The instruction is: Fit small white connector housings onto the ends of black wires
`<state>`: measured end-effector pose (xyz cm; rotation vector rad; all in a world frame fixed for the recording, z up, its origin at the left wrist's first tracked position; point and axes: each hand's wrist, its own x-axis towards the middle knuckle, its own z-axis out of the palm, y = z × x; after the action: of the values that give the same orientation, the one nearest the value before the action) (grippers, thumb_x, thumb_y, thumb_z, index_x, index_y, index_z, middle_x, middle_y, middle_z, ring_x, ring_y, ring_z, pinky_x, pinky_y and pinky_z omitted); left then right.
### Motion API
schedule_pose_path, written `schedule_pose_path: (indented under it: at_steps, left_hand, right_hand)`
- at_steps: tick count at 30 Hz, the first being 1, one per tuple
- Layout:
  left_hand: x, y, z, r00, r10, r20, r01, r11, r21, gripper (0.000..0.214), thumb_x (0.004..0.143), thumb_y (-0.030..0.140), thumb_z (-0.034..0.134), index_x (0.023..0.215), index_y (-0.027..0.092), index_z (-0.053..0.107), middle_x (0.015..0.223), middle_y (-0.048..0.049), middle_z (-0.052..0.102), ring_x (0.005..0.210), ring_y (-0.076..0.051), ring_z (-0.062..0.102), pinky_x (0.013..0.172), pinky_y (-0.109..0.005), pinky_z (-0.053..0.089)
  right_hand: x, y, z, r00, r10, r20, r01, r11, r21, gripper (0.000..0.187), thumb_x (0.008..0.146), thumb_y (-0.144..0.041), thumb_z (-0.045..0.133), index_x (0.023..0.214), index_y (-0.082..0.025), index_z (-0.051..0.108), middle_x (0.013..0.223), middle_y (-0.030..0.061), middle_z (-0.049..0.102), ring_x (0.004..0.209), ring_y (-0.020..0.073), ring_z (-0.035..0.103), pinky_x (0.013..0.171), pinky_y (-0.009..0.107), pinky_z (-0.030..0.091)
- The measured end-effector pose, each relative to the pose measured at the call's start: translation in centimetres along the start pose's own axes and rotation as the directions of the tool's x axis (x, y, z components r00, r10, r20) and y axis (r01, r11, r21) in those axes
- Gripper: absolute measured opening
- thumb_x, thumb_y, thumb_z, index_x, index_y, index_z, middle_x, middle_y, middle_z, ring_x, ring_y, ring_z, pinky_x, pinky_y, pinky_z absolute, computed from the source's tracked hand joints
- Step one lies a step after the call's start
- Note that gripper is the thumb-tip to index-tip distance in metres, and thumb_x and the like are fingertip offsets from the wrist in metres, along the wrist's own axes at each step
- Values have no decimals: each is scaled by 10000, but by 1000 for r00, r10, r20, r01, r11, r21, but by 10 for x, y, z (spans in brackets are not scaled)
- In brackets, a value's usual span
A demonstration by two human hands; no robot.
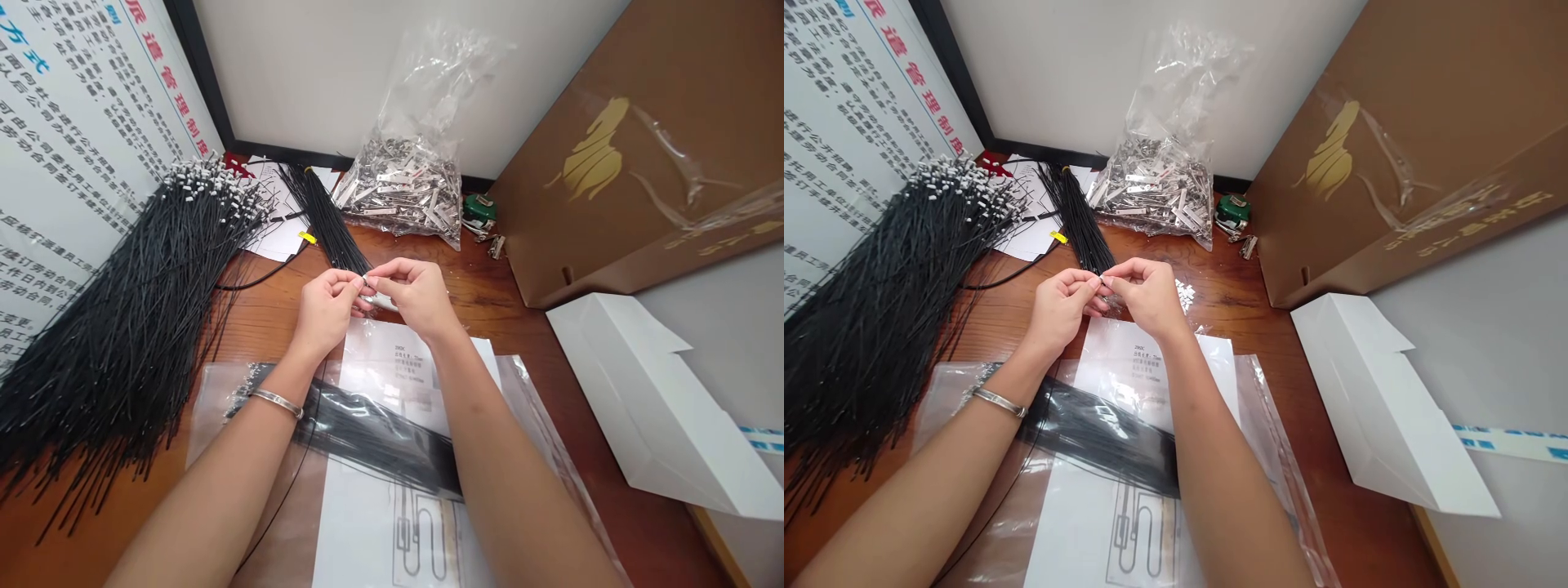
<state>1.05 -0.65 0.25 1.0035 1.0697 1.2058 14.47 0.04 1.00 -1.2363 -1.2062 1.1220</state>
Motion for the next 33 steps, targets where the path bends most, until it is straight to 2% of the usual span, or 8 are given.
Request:
schedule_pose_path:
  at_steps: [6,12,16,21,33]
  left_hand:
    - [1,-3,-2,1000,10,1,-10,1000,25,94,800,215,646,773,130,619,676,-28,710,502,-88,619,486,-190,492]
    - [0,-2,-1,999,33,-5,-32,998,52,210,756,328,707,810,141,628,769,-55,733,521,-101,624,473,-204,494]
    - [-1,-1,-1,999,25,-33,-22,997,72,217,751,334,708,796,138,625,754,-60,735,518,-102,621,477,-203,494]
    - [-1,-2,-2,998,55,-1,-55,996,70,206,764,330,692,789,137,626,750,-54,732,528,-96,618,496,-202,500]
    - [0,-2,-2,997,75,-2,-74,996,51,207,763,331,696,797,140,623,752,-53,729,520,-93,611,489,-202,503]
  right_hand:
    - [1,6,-1,999,-33,2,33,998,-52,119,634,-254,745,689,-156,707,654,29,693,603,131,592,599,289,450]
    - [1,4,1,997,-71,1,71,997,10,103,663,-252,741,721,-170,718,666,23,712,656,150,645,680,314,505]
    - [1,2,1,996,-87,-20,86,996,-21,94,660,-246,744,711,-169,723,663,20,710,638,139,626,645,297,483]
    - [0,1,0,996,-88,-32,87,995,-41,104,641,-243,749,692,-157,720,629,15,687,579,119,569,586,283,427]
    - [1,3,3,994,-101,-32,100,995,-27,140,670,-292,728,740,-172,713,676,18,673,620,126,557,607,289,433]
